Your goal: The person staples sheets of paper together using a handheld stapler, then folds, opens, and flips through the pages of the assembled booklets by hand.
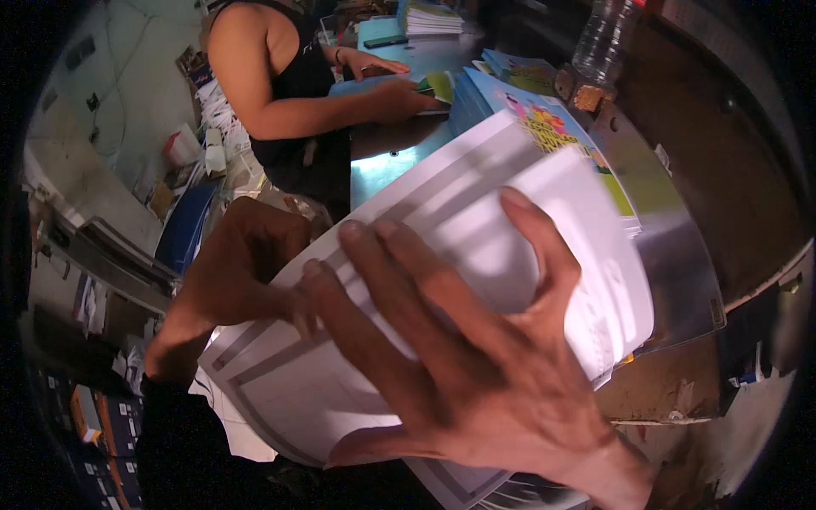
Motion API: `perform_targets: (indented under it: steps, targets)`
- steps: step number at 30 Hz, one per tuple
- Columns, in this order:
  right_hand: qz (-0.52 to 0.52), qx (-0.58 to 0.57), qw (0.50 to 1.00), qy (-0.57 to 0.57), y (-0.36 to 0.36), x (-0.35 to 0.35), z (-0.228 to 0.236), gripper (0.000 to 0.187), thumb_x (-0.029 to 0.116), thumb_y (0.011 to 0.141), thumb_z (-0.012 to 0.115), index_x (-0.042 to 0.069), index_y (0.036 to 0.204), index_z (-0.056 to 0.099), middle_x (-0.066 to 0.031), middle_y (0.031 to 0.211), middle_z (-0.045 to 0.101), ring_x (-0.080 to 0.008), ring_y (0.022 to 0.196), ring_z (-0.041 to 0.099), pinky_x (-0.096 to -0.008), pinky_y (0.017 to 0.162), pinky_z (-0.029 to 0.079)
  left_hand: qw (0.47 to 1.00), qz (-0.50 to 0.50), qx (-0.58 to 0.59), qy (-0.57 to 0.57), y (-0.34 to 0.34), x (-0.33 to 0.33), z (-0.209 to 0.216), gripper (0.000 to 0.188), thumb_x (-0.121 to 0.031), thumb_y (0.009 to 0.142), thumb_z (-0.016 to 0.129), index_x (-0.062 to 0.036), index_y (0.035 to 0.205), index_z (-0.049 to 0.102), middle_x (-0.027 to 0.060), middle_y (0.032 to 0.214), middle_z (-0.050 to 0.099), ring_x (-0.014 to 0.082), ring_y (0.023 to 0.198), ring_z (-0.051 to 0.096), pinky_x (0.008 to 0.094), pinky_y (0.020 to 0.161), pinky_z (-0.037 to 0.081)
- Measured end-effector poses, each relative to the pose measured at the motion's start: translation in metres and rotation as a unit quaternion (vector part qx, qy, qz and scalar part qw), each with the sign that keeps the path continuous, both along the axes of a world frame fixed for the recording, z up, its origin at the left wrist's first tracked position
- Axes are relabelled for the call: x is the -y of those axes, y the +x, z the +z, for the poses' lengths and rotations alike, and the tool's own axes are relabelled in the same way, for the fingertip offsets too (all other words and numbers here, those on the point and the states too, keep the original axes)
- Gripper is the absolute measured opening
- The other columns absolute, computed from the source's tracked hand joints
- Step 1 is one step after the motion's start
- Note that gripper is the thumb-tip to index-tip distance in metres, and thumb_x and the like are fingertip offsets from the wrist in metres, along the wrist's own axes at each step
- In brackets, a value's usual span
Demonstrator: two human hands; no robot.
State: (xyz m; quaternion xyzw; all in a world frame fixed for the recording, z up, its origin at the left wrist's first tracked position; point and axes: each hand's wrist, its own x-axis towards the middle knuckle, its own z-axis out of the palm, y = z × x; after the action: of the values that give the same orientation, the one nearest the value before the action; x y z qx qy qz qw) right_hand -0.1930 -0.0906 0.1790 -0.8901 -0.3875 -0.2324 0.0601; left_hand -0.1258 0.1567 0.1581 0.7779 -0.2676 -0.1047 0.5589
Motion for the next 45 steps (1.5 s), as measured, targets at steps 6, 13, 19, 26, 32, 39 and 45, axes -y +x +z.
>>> perform_targets:
  steps: [6, 13, 19, 26, 32, 39, 45]
  targets:
    - [0.028, -0.169, 0.984, -0.041, -0.003, 0.021, -0.003, 0.079, 0.071, 0.09, 0.06, 0.002, 0.129, 0.067, -0.014, 0.101, 0.074, -0.0279, 0.089, 0.067, -0.0556, 0.105, 0.027, 0.987, 0.145, -0.062, -0.021, 0.038, -0.04, -0.052, 0.029, -0.029, 0.093, 0.078, -0.007, 0.076, 0.068, -0.0063, 0.067, 0.061, -0.0018, 0.059, 0.048, 0.0182, 0.053, 0.032]
    - [-0.187, -0.405, 0.89, -0.099, -0.044, 0.088, -0.037, 0.056, 0.055, 0.092, 0.068, 0.001, 0.105, 0.076, -0.016, 0.082, 0.073, -0.0318, 0.083, 0.069, -0.0507, 0.104, 0.036, 0.941, 0.294, -0.15, 0.069, 0.067, -0.086, -0.127, 0.035, -0.038, 0.094, 0.074, -0.0052, 0.082, 0.07, -0.0025, 0.066, 0.057, 0.0071, 0.058, 0.048, 0.0277, 0.059, 0.041]
    - [-0.165, -0.263, 0.951, -0.01, -0.021, 0.093, -0.061, 0.047, 0.034, 0.084, 0.082, -0.002, 0.108, 0.067, -0.0161, 0.1, 0.063, -0.0316, 0.096, 0.062, -0.0465, 0.088, 0.052, 0.936, 0.235, -0.172, 0.197, 0.049, -0.101, -0.158, 0.046, -0.048, 0.087, 0.079, -0.0044, 0.075, 0.072, 0.0013, 0.06, 0.058, 0.0088, 0.055, 0.049, 0.0257, 0.053, 0.039]
    - [-0.162, -0.32, 0.933, -0.033, 0.002, 0.087, -0.094, 0.096, 0.057, 0.086, 0.073, 0.003, 0.156, 0.036, -0.0299, 0.16, 0.031, -0.0459, 0.148, 0.032, -0.0545, 0.12, 0.029, 0.933, 0.267, 0.129, 0.206, 0.038, -0.08, -0.136, 0.04, -0.023, 0.084, 0.086, -0.002, 0.113, 0.069, 0.0121, 0.111, 0.074, 0.0233, 0.104, 0.072, 0.0376, 0.091, 0.057]
    - [-0.167, -0.327, 0.929, -0.039, 0.001, 0.102, -0.111, 0.091, 0.062, 0.093, 0.062, 0.004, 0.157, 0.034, -0.0287, 0.162, 0.028, -0.0422, 0.15, 0.03, -0.0513, 0.12, 0.027, 0.929, -0.036, 0.272, 0.249, 0.023, 0.014, -0.107, 0.058, -0.023, 0.087, 0.079, -0.0087, 0.14, 0.058, 0.0145, 0.143, 0.06, 0.0326, 0.138, 0.051, 0.0492, 0.117, 0.037]
    - [-0.158, -0.225, 0.961, -0.003, 0.0, 0.119, -0.111, 0.069, 0.051, 0.099, 0.06, -0.004, 0.141, 0.053, -0.0264, 0.14, 0.057, -0.0366, 0.131, 0.055, -0.0457, 0.111, 0.045, 0.845, -0.216, 0.339, 0.353, 0.019, 0.1, -0.125, 0.08, -0.058, 0.098, 0.054, -0.009, 0.158, 0.034, 0.0191, 0.166, 0.026, 0.0375, 0.155, 0.02, 0.0593, 0.124, 0.011]
    - [-0.205, -0.203, 0.955, 0.065, -0.014, 0.156, -0.083, 0.043, 0.037, 0.097, 0.066, 0.0, 0.118, 0.069, -0.0214, 0.104, 0.073, -0.0364, 0.095, 0.071, -0.0453, 0.086, 0.058, 0.827, -0.243, 0.349, 0.368, 0.022, 0.133, -0.116, 0.081, -0.055, 0.099, 0.056, -0.0073, 0.159, 0.03, 0.0243, 0.164, 0.023, 0.0405, 0.153, 0.021, 0.059, 0.124, 0.01]
